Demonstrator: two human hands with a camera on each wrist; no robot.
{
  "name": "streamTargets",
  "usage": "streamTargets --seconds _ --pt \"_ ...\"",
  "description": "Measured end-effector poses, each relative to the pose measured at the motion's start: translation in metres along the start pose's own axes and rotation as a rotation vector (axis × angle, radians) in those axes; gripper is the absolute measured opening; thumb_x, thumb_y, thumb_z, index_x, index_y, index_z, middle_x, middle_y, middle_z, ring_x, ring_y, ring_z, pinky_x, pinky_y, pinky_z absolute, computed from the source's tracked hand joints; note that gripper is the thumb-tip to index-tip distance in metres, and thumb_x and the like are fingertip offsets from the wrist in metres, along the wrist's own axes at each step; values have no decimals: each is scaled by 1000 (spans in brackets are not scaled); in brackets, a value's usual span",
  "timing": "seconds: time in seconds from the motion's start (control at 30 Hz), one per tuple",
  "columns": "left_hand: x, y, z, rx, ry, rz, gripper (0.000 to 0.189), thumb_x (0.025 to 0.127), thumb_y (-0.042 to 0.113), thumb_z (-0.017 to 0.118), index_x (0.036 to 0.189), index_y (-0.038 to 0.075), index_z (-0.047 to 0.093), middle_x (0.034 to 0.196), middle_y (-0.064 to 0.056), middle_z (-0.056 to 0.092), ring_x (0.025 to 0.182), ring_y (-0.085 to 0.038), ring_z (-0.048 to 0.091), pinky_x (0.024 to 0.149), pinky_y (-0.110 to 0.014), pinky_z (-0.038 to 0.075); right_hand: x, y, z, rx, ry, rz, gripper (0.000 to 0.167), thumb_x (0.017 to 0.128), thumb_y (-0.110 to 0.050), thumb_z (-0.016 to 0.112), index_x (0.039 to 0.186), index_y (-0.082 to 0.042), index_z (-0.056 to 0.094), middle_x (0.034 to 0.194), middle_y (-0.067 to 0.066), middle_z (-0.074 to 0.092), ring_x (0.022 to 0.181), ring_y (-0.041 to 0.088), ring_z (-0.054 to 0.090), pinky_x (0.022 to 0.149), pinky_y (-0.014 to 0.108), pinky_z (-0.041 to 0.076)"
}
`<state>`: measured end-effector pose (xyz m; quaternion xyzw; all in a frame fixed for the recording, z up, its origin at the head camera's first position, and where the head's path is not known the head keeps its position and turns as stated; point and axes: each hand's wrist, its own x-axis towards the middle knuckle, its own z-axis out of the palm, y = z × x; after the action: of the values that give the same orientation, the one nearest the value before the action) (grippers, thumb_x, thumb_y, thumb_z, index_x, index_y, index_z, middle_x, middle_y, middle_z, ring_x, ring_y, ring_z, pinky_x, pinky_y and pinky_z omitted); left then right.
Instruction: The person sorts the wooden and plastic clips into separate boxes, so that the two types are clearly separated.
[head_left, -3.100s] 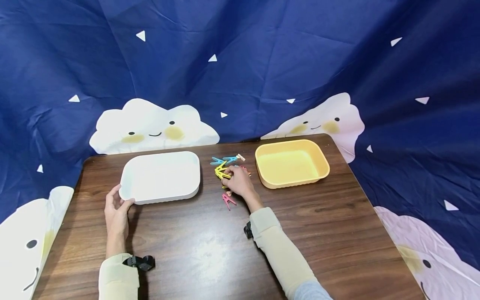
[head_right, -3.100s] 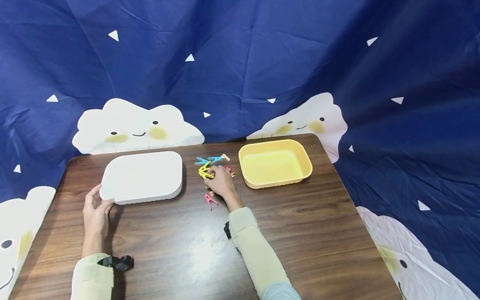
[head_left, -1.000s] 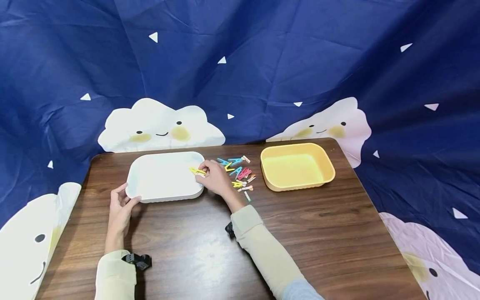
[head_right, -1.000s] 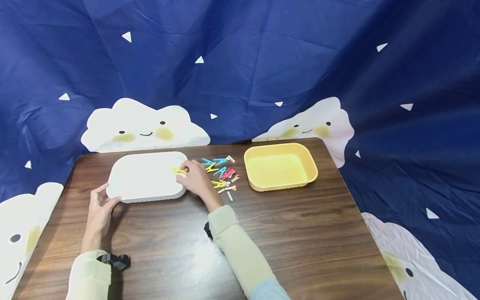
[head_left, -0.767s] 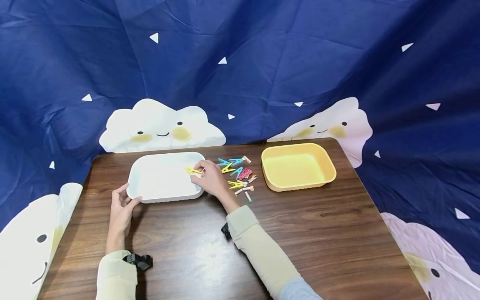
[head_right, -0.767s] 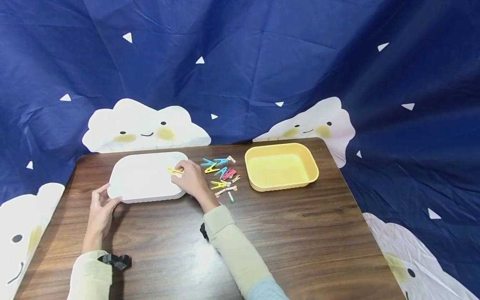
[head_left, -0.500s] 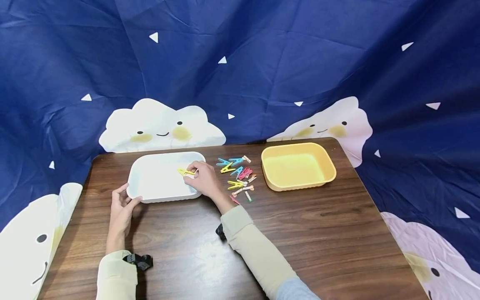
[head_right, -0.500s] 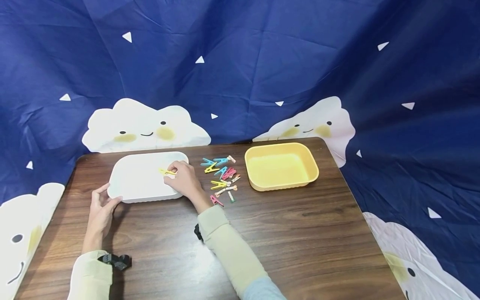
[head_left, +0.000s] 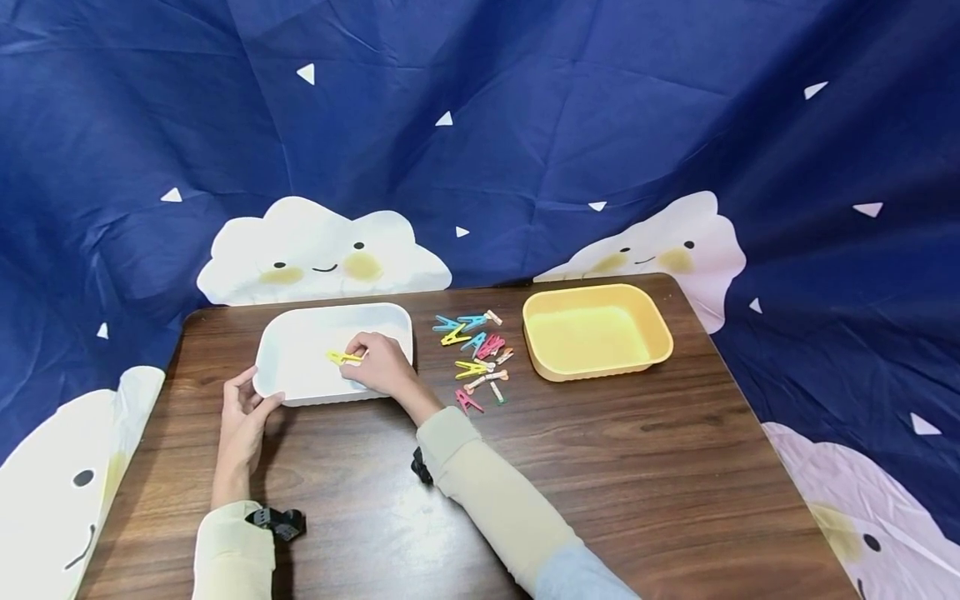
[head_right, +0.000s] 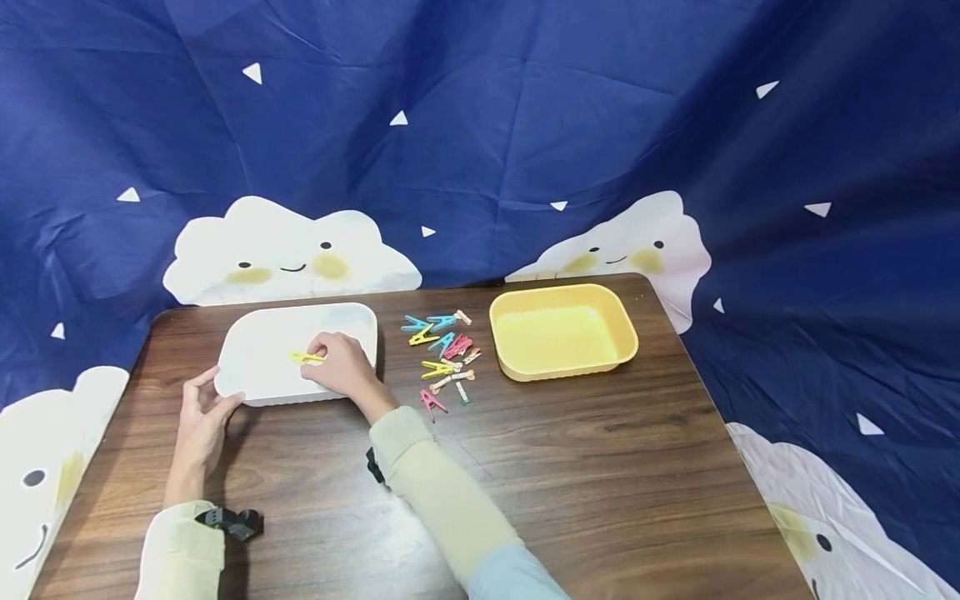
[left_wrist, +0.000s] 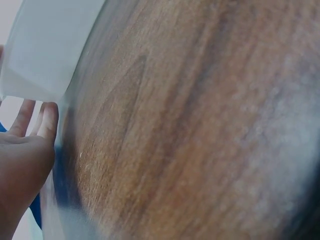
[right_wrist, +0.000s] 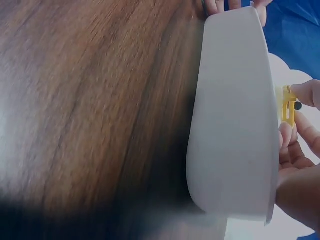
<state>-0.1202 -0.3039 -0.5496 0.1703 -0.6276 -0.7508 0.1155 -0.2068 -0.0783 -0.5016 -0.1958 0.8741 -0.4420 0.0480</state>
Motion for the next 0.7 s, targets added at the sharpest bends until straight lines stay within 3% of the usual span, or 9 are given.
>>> streamTargets --seconds 0.4,0.7 --pt "2 2 -2 52 15 -39 63 90 -13 66 140 17 42 130 3 45 113 -10 52 85 -11 48 16 0 17 -91 -135 25 15 83 -18 78 96 -13 72 83 -10 59 77 3 52 68 11 39" --pt "1 -2 -1 27 6 -17 62 90 -16 63 139 15 42 128 1 45 111 -10 53 83 -11 49 24 -1 22 -183 -196 50 14 83 -15 75 96 -13 71 83 -10 59 76 5 51 66 13 38"
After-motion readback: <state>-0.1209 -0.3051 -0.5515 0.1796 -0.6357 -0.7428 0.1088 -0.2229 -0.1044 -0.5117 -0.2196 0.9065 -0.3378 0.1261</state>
